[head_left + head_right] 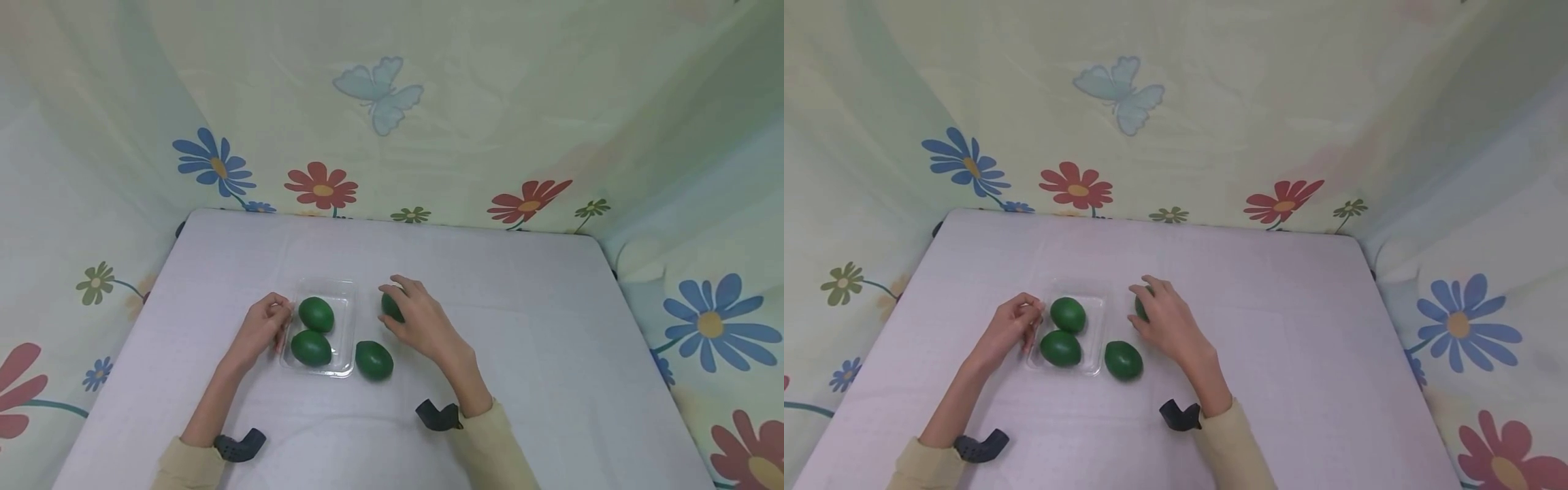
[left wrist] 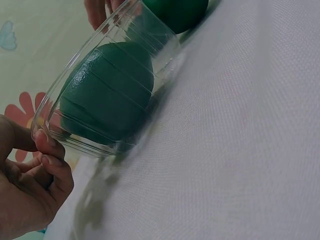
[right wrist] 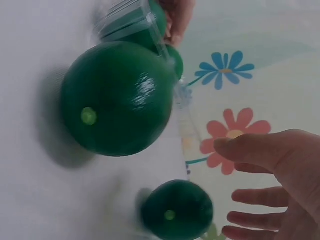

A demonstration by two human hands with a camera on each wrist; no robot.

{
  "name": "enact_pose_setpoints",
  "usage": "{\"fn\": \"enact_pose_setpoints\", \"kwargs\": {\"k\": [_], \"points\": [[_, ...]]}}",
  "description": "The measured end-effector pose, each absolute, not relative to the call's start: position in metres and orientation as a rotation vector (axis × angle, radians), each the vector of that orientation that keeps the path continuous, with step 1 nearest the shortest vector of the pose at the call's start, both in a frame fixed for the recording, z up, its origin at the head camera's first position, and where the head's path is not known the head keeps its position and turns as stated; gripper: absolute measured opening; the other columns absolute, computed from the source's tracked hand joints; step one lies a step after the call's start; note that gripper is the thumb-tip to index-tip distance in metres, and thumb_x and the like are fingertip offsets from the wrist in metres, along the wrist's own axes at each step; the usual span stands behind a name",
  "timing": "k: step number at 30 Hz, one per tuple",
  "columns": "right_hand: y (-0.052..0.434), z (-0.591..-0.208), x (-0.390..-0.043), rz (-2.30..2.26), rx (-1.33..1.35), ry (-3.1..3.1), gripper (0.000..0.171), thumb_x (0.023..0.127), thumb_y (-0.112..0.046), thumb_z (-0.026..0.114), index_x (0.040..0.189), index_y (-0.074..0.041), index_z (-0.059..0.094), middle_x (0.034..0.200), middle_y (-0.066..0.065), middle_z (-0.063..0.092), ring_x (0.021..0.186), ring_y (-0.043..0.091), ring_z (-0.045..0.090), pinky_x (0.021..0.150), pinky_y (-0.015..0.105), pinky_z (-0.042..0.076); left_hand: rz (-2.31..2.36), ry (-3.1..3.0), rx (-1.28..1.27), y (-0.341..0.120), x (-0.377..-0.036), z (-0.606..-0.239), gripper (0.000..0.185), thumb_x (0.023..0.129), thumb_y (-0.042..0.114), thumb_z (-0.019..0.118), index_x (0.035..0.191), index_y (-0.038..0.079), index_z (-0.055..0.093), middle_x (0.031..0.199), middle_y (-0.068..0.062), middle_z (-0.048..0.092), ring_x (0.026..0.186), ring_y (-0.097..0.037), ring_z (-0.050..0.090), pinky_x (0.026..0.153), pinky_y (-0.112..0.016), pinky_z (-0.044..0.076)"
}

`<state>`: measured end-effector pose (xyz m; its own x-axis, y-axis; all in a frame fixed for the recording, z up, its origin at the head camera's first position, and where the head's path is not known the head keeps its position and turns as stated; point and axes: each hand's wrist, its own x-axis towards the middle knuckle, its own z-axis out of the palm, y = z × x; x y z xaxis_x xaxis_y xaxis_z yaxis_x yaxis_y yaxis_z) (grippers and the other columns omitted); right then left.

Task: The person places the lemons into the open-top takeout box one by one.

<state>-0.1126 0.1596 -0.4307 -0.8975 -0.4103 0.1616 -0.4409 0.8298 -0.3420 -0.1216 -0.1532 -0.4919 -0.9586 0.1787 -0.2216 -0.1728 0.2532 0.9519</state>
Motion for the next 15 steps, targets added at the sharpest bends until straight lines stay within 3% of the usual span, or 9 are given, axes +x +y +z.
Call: {"fn": "enact_pose_setpoints", "kwargs": {"k": [9, 15], "points": [[0.16, -0.451, -0.122, 0.568, 0.554, -3.139, 0.073, 0.086, -0.028, 0.086, 0.147, -0.011, 0.052, 0.16, 0.024, 0.037, 0.143, 0.044, 0.042, 0.104, 0.057, 0.051, 1.753, 2.26, 0.008, -0.153, -0.121, -0.493, 0.029, 0.109, 0.021, 0.051, 0.119, -0.006, 0.049, 0.065, -0.003, 0.052, 0.043, -0.017, 0.05, 0.044, -0.03, 0.042], [0.16, -0.46, -0.127, 0.596, 0.519, -3.187, 0.076, 0.086, -0.028, 0.085, 0.151, -0.014, 0.048, 0.159, 0.023, 0.037, 0.141, 0.043, 0.046, 0.103, 0.056, 0.051, 1.758, 2.253, 0.003, -0.153, -0.121, -0.491, 0.028, 0.108, 0.021, 0.052, 0.117, -0.005, 0.049, 0.065, -0.004, 0.052, 0.043, -0.017, 0.05, 0.044, -0.029, 0.041]]}}
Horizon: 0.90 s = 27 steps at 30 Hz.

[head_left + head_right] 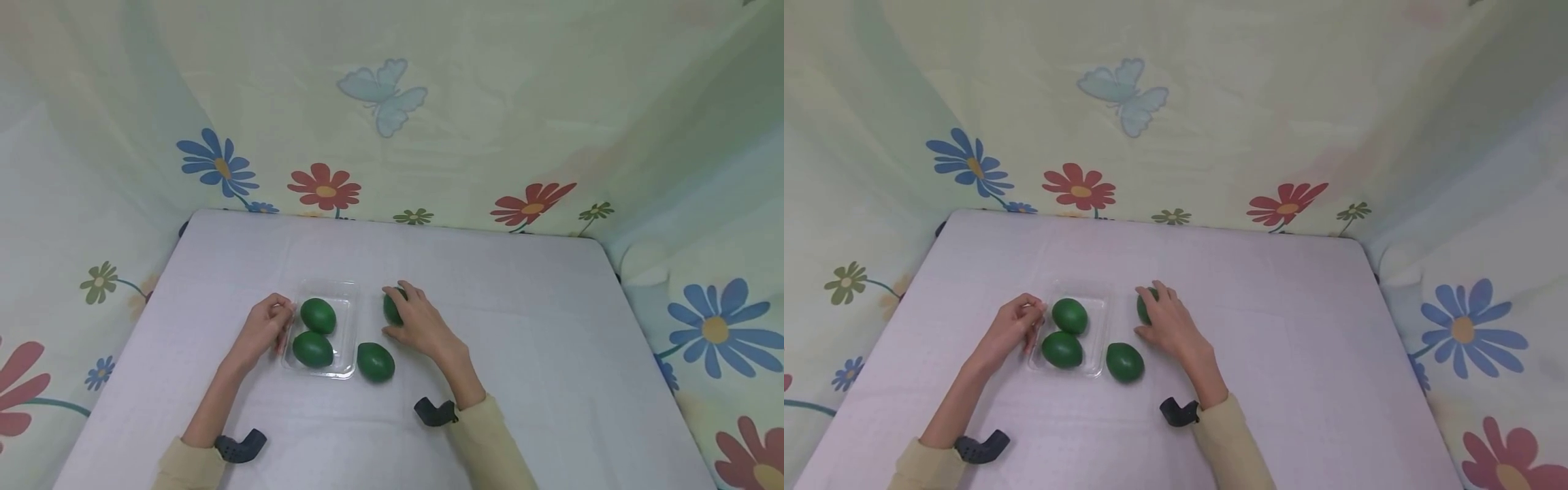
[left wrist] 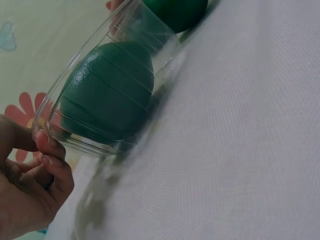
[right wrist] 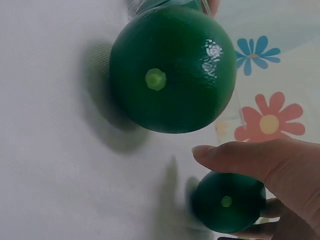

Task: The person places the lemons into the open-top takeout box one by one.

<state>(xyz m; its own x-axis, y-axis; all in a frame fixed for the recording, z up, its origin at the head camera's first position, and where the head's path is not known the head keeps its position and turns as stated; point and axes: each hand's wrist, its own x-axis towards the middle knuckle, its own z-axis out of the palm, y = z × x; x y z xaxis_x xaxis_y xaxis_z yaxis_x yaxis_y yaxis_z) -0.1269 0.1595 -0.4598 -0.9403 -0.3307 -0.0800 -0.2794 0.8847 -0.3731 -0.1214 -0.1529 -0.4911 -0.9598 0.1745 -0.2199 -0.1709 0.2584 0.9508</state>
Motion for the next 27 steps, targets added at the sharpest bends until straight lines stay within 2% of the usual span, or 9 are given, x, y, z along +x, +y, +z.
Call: {"fn": "enact_pose_setpoints", "kwargs": {"k": [10, 27], "points": [[0.1594, -0.4682, -0.1313, -0.553, -0.439, 2.907, 0.069, 0.09, -0.02, 0.08, 0.151, -0.014, 0.048, 0.155, 0.021, 0.041, 0.132, 0.038, 0.052, 0.095, 0.053, 0.057, 1.746, 2.263, 0.01, -0.1518, -0.122, -0.4912, 0.027, 0.108, 0.021, 0.052, 0.116, -0.004, 0.049, 0.064, -0.003, 0.052, 0.043, -0.016, 0.05, 0.044, -0.029, 0.041], [0.159, -0.4686, -0.1317, -0.594, -0.41, 2.892, 0.064, 0.092, -0.016, 0.078, 0.15, -0.015, 0.05, 0.153, 0.019, 0.043, 0.133, 0.037, 0.053, 0.097, 0.053, 0.056, 1.747, 2.262, -0.003, -0.1527, -0.1218, -0.4912, 0.024, 0.108, 0.018, 0.052, 0.114, -0.005, 0.049, 0.064, -0.003, 0.052, 0.043, -0.015, 0.049, 0.044, -0.028, 0.041]]}}
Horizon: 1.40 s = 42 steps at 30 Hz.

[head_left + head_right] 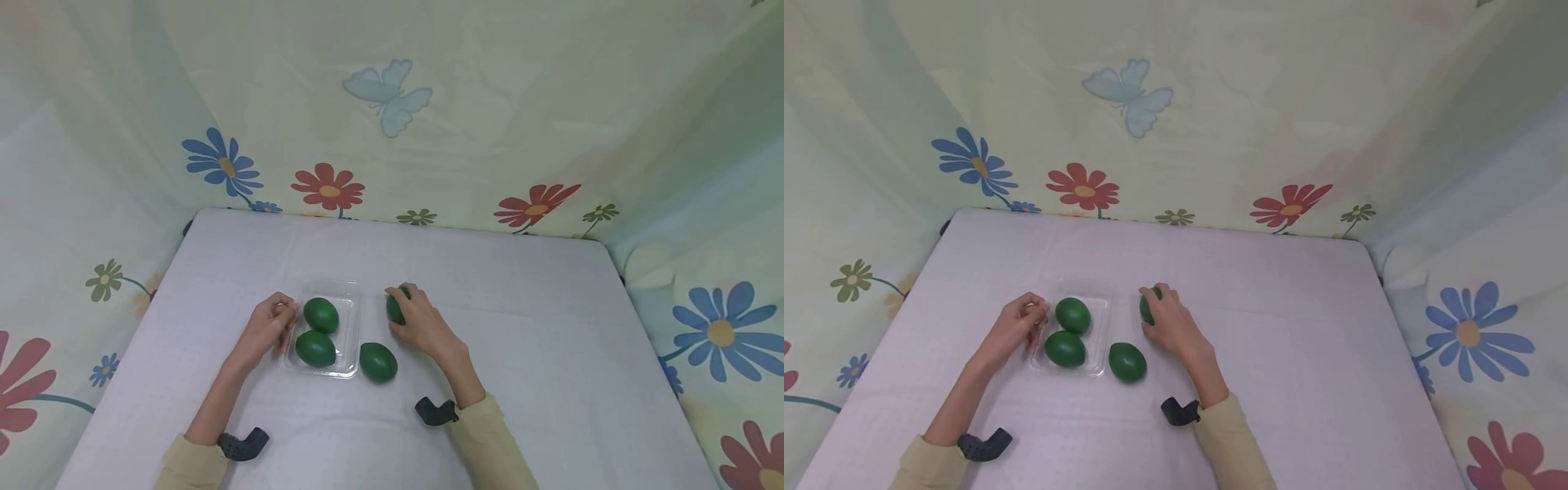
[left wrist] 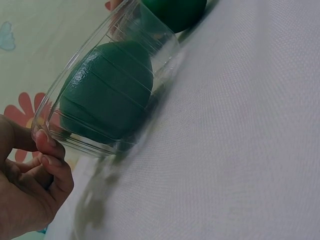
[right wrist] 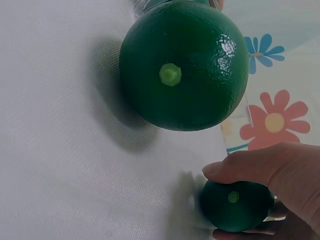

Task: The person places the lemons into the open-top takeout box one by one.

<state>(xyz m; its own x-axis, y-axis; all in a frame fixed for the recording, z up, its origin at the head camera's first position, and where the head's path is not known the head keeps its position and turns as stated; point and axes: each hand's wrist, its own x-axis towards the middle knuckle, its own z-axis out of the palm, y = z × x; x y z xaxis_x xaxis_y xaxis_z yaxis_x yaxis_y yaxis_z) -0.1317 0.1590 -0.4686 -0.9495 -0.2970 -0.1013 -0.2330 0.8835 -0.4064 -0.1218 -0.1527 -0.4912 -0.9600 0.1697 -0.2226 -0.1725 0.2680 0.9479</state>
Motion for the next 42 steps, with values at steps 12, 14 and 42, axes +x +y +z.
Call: {"fn": "enact_pose_setpoints", "kwargs": {"k": [12, 14, 42], "points": [[0.161, -0.468, -0.131, -0.593, -0.407, 2.888, 0.064, 0.092, -0.017, 0.077, 0.15, -0.015, 0.05, 0.153, 0.02, 0.043, 0.133, 0.038, 0.052, 0.097, 0.054, 0.055, 1.771, 2.255, 0.014, -0.153, -0.121, -0.491, 0.024, 0.108, 0.017, 0.053, 0.114, -0.006, 0.049, 0.064, -0.004, 0.052, 0.042, -0.015, 0.049, 0.044, -0.028, 0.041], [0.162, -0.466, -0.129, -0.595, -0.425, 2.897, 0.064, 0.092, -0.016, 0.077, 0.15, -0.015, 0.05, 0.153, 0.02, 0.043, 0.133, 0.038, 0.053, 0.097, 0.054, 0.056, 1.772, 2.256, 0.02, -0.153, -0.121, -0.492, 0.024, 0.108, 0.017, 0.053, 0.114, -0.006, 0.049, 0.064, -0.005, 0.052, 0.042, -0.015, 0.049, 0.044, -0.028, 0.041], [0.121, -0.411, -0.104, -0.602, -0.875, 2.93, 0.066, 0.092, -0.016, 0.079, 0.15, -0.013, 0.047, 0.154, 0.02, 0.042, 0.132, 0.034, 0.053, 0.091, 0.042, 0.06, 1.787, 2.229, 0.004, -0.154, -0.122, -0.493, 0.028, 0.109, 0.022, 0.052, 0.116, -0.005, 0.049, 0.065, -0.004, 0.052, 0.042, -0.017, 0.049, 0.044, -0.029, 0.042]]}}
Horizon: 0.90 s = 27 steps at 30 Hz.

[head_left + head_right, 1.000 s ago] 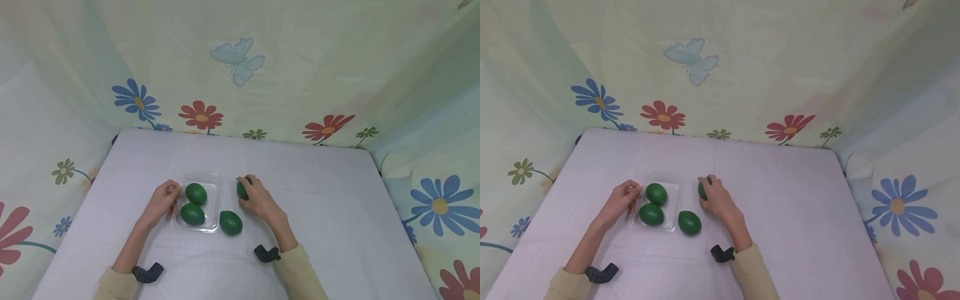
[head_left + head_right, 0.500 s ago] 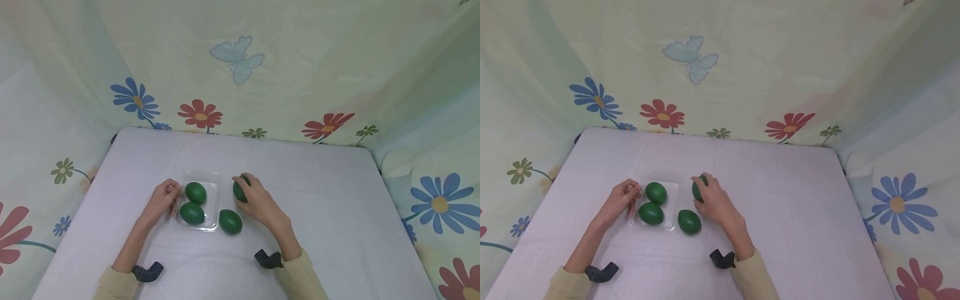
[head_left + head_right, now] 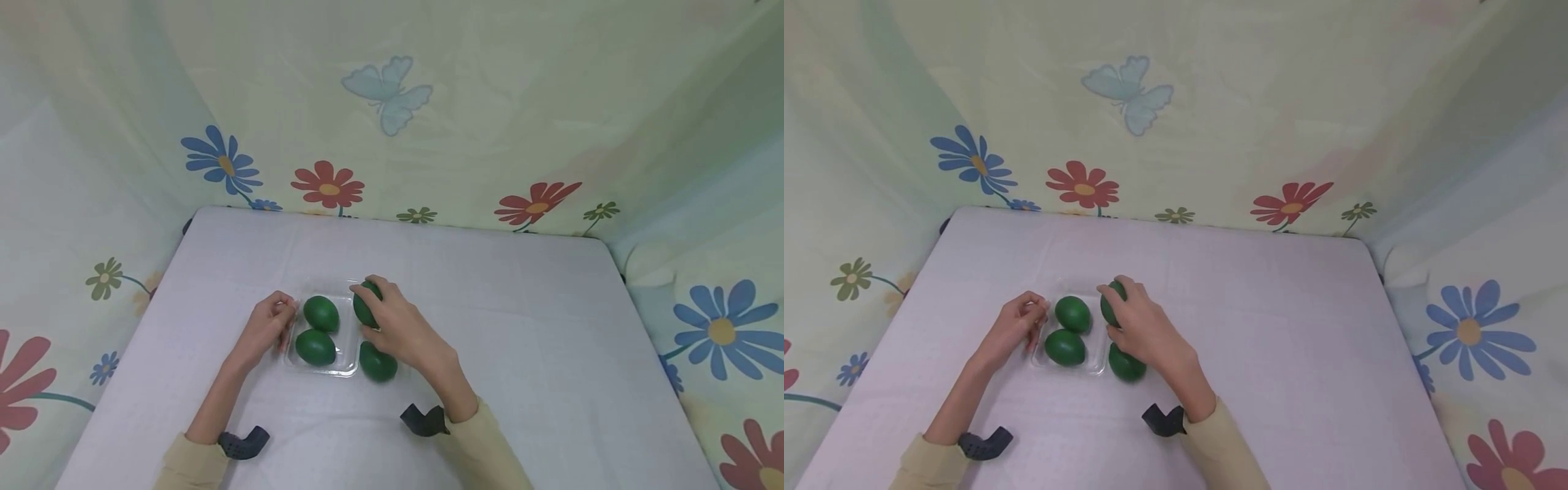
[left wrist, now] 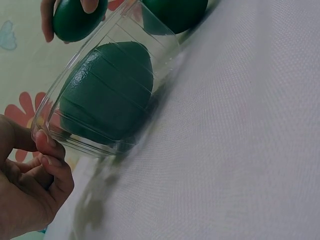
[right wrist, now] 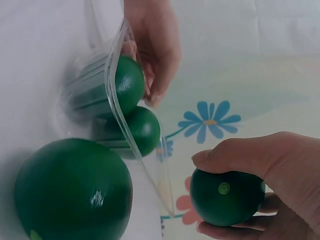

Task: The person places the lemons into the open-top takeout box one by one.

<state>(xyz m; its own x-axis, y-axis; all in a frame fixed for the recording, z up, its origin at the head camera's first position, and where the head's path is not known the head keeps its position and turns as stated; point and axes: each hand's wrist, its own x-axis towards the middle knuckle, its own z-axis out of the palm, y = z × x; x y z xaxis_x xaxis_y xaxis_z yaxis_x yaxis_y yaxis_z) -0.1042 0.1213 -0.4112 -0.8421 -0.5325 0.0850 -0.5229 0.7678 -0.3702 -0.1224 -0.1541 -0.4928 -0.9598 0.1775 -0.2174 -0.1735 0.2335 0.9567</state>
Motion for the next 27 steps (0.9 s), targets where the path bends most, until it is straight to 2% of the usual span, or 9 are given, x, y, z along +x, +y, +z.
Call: {"fn": "enact_pose_setpoints", "kwargs": {"k": [11, 19, 27], "points": [[0.089, -0.428, -0.12, -0.444, -1.045, 2.923, 0.06, 0.092, -0.016, 0.077, 0.146, -0.013, 0.051, 0.148, 0.019, 0.047, 0.127, 0.032, 0.056, 0.087, 0.04, 0.061, 1.77, 2.232, -0.011, -0.153, -0.122, -0.495, 0.024, 0.108, 0.019, 0.052, 0.115, -0.004, 0.049, 0.065, -0.003, 0.053, 0.042, -0.015, 0.049, 0.044, -0.027, 0.041], [0.075, -0.44, -0.13, -0.233, -1.039, 2.936, 0.056, 0.096, -0.017, 0.072, 0.147, -0.015, 0.051, 0.152, 0.02, 0.046, 0.132, 0.035, 0.053, 0.1, 0.042, 0.056, 1.751, 2.25, -0.008, -0.153, -0.122, -0.496, 0.023, 0.108, 0.017, 0.051, 0.115, -0.004, 0.049, 0.062, -0.002, 0.052, 0.042, -0.014, 0.048, 0.044, -0.027, 0.041], [0.07, -0.444, -0.139, -0.089, -1.1, 2.965, 0.062, 0.094, -0.018, 0.076, 0.149, -0.015, 0.049, 0.153, 0.019, 0.044, 0.132, 0.034, 0.053, 0.102, 0.043, 0.055, 1.752, 2.252, -0.007, -0.154, -0.123, -0.495, 0.024, 0.108, 0.019, 0.052, 0.115, -0.004, 0.05, 0.062, -0.002, 0.052, 0.042, -0.014, 0.049, 0.044, -0.027, 0.04]]}}
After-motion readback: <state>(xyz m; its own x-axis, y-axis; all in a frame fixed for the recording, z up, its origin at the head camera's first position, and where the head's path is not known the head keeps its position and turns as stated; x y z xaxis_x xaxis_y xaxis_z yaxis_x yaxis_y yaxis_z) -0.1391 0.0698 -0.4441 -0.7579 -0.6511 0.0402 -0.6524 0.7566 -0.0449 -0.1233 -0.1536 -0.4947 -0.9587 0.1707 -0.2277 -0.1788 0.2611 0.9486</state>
